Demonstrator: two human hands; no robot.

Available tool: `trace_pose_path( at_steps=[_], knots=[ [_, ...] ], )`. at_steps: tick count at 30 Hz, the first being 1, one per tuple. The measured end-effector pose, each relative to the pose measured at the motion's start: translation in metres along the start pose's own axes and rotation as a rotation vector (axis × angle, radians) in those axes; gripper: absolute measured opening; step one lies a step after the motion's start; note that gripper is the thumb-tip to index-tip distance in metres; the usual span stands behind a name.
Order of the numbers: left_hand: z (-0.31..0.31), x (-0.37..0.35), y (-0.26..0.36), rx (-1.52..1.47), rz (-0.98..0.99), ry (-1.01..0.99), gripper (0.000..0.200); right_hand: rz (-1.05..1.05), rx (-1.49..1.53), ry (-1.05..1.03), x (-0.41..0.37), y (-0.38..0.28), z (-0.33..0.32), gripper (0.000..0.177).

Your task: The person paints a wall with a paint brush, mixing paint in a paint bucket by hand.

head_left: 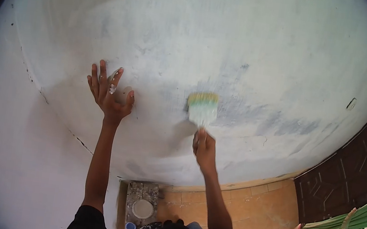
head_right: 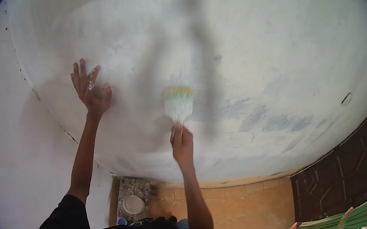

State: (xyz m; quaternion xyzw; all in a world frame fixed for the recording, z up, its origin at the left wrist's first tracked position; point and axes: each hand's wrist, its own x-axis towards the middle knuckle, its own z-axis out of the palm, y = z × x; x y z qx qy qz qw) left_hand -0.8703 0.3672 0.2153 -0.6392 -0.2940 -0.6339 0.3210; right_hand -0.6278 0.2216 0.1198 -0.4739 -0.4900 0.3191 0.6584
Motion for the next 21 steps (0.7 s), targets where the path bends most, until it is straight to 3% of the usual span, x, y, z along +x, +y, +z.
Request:
trace_pose_path(
  at_steps=[3, 6, 8, 12, 16, 21],
  knots=[
    [0.001, 0.000, -0.004, 0.015, 0.010, 0.006, 0.049, 0.045, 0.034, 0.003, -0.018, -0.022, 0.000, 0.049],
    [-0.001, -0.002, -0.004, 0.015, 0.009, -0.014, 0.048, -0.132, -0.055, 0.032, 0.020, -0.082, -0.013, 0.052],
    [-0.001, -0.003, -0.002, 0.015, 0.002, -0.016, 0.047, -0.026, -0.038, 0.079, 0.041, -0.125, -0.011, 0.052],
    [0.002, -0.002, -0.004, 0.007, 0.012, 0.000, 0.047, -0.062, -0.026, 0.024, 0.044, -0.064, -0.020, 0.049],
    [-0.001, -0.001, -0.003, 0.008, 0.000, -0.012, 0.046, 0.227, 0.032, 0.025, -0.009, -0.033, -0.016, 0.052],
    [-0.002, -0.003, -0.005, 0.013, -0.001, -0.012, 0.045, -0.085, -0.041, 0.022, 0.017, -0.098, -0.026, 0.049]
  ],
)
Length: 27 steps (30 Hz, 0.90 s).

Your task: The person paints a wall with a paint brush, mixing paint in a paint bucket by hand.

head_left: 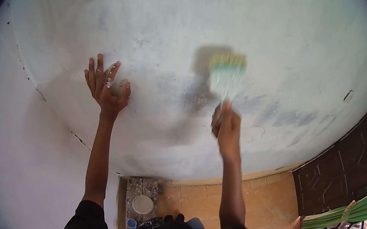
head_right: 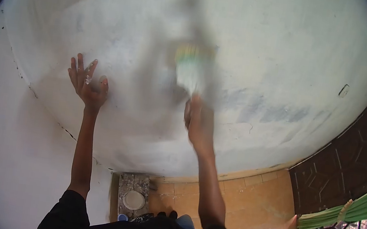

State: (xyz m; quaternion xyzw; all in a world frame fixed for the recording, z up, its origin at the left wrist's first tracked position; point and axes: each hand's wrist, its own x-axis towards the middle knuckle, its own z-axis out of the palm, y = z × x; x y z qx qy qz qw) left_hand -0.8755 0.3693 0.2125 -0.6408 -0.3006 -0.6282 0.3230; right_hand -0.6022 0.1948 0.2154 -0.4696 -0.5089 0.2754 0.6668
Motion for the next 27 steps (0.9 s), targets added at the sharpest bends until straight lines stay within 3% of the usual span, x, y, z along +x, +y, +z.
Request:
trace_pose_path(
  at_steps=[2, 5, 10, 12, 15, 17, 21, 25, 27],
  knots=[
    [0.000, 0.000, 0.001, 0.002, 0.004, -0.006, 0.044, -0.030, -0.032, 0.049, 0.029, -0.029, 0.000, 0.049],
    [0.000, 0.002, 0.000, 0.001, 0.019, 0.000, 0.044, -0.022, -0.049, 0.051, 0.045, 0.013, -0.009, 0.048],
    [-0.001, 0.003, 0.003, -0.020, -0.006, 0.012, 0.042, 0.209, 0.027, 0.037, -0.019, 0.062, -0.006, 0.050],
    [-0.001, 0.002, 0.002, -0.007, -0.002, 0.005, 0.042, 0.276, 0.026, 0.024, -0.031, 0.048, -0.007, 0.050],
    [-0.002, 0.002, 0.003, -0.001, -0.004, 0.006, 0.042, 0.023, 0.010, 0.050, -0.004, -0.010, -0.005, 0.050],
    [-0.001, 0.003, 0.004, 0.000, -0.004, -0.001, 0.042, 0.031, 0.023, -0.012, 0.023, -0.041, -0.009, 0.050],
    [0.000, 0.002, 0.008, 0.001, -0.003, 0.014, 0.044, 0.045, -0.011, -0.002, 0.039, 0.007, -0.001, 0.051],
    [-0.002, 0.006, 0.011, 0.019, -0.014, -0.010, 0.047, 0.114, -0.036, 0.042, -0.034, 0.101, 0.017, 0.050],
    [-0.004, 0.005, 0.009, 0.023, -0.004, -0.018, 0.048, 0.107, -0.042, 0.044, -0.066, 0.116, 0.033, 0.048]
  ],
)
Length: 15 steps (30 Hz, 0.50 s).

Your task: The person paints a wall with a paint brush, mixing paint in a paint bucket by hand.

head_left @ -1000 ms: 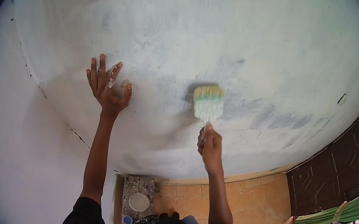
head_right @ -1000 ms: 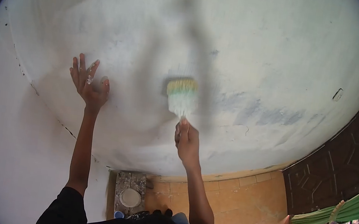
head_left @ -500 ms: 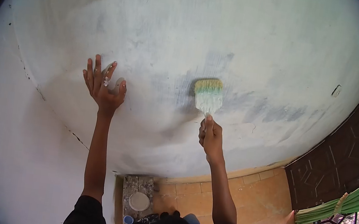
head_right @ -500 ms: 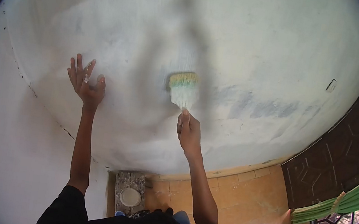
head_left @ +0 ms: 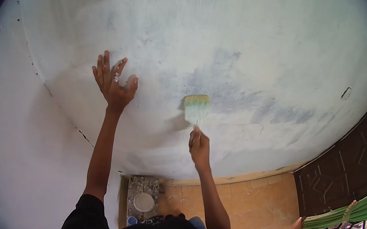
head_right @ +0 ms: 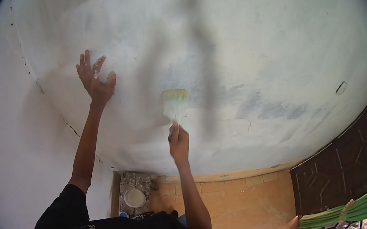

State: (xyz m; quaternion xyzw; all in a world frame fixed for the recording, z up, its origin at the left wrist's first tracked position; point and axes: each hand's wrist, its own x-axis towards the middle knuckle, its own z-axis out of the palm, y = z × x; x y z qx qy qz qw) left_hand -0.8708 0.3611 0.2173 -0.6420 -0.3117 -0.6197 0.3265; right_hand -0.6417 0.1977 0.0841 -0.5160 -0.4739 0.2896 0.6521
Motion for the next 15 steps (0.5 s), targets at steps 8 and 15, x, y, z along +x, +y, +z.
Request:
trace_pose_path(
  at_steps=[8, 15],
  knots=[
    [0.005, -0.007, -0.006, -0.041, -0.015, 0.041, 0.046, -0.332, -0.082, 0.001, 0.075, -0.032, 0.048, 0.046],
    [0.002, -0.010, -0.011, -0.066, -0.003, 0.031, 0.036, 0.064, 0.051, -0.052, -0.022, 0.024, 0.051, 0.050]
  ],
)
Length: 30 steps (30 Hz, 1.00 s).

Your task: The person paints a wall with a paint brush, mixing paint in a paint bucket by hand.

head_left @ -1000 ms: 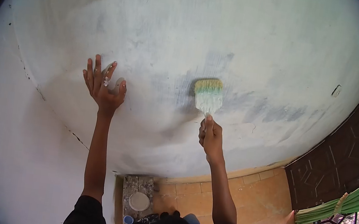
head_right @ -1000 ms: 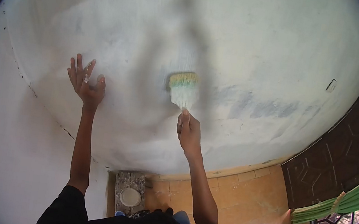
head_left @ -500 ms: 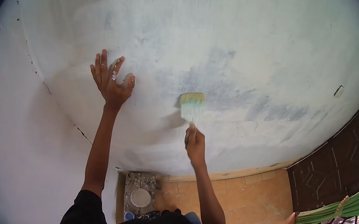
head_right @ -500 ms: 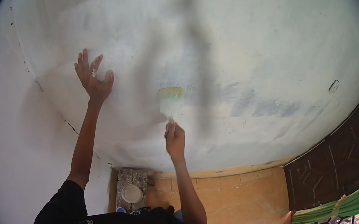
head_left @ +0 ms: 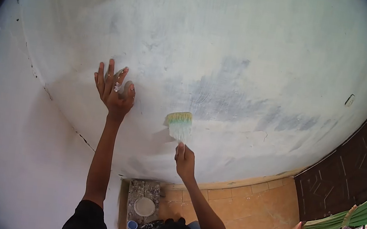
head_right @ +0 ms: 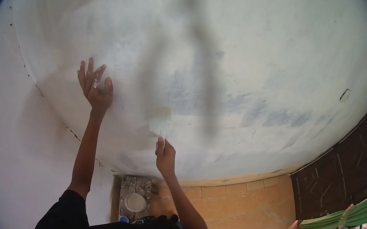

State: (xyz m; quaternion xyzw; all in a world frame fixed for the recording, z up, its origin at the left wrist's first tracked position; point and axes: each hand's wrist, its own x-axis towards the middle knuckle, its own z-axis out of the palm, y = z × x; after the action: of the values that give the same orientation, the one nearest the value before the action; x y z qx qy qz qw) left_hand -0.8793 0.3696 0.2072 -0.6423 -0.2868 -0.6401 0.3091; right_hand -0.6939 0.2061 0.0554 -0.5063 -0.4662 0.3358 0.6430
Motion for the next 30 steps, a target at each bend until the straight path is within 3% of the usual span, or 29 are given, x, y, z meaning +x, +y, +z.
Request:
trace_pose_path(
  at_steps=[1, 5, 8, 10, 11, 15, 16, 19, 21, 23, 26, 28, 30],
  knots=[
    [0.001, 0.001, -0.001, -0.010, 0.004, 0.008, 0.034, 0.068, 0.044, -0.003, -0.006, -0.009, 0.001, 0.050],
    [0.002, -0.002, -0.003, -0.017, 0.006, 0.012, 0.032, -0.318, -0.020, -0.082, 0.039, -0.089, 0.017, 0.050],
    [0.001, -0.003, -0.004, -0.017, -0.003, 0.009, 0.032, -0.358, -0.114, -0.041, 0.094, -0.085, 0.031, 0.050],
    [0.001, -0.003, -0.004, -0.048, -0.007, 0.010, 0.033, -0.338, -0.120, -0.048, 0.096, -0.071, 0.034, 0.050],
    [0.001, -0.002, -0.005, -0.060, -0.011, 0.014, 0.033, -0.330, -0.170, -0.020, 0.093, -0.024, 0.033, 0.050],
    [-0.003, -0.003, -0.005, -0.040, -0.020, -0.005, 0.033, -0.070, 0.007, -0.108, 0.018, 0.028, 0.028, 0.051],
    [-0.004, -0.004, -0.004, -0.032, -0.022, -0.005, 0.033, 0.013, 0.010, -0.076, 0.000, 0.023, 0.029, 0.051],
    [0.003, -0.001, -0.007, -0.042, -0.008, 0.036, 0.033, -0.121, 0.068, -0.029, -0.005, -0.014, 0.028, 0.050],
    [0.001, -0.003, -0.005, -0.066, -0.024, 0.021, 0.033, -0.290, 0.043, -0.018, 0.024, -0.054, 0.025, 0.050],
    [0.002, -0.004, -0.005, -0.058, -0.019, 0.017, 0.033, -0.259, 0.048, -0.057, 0.053, -0.088, 0.019, 0.050],
    [0.003, -0.004, -0.005, -0.063, -0.010, 0.030, 0.033, -0.159, 0.022, -0.085, 0.069, -0.061, 0.009, 0.053],
    [0.004, -0.003, -0.006, -0.063, -0.009, 0.035, 0.033, -0.123, -0.013, -0.074, 0.047, -0.007, 0.000, 0.054],
    [0.001, -0.002, -0.004, -0.048, -0.017, 0.022, 0.032, 0.046, -0.025, -0.028, 0.010, 0.040, -0.005, 0.055]
  ],
)
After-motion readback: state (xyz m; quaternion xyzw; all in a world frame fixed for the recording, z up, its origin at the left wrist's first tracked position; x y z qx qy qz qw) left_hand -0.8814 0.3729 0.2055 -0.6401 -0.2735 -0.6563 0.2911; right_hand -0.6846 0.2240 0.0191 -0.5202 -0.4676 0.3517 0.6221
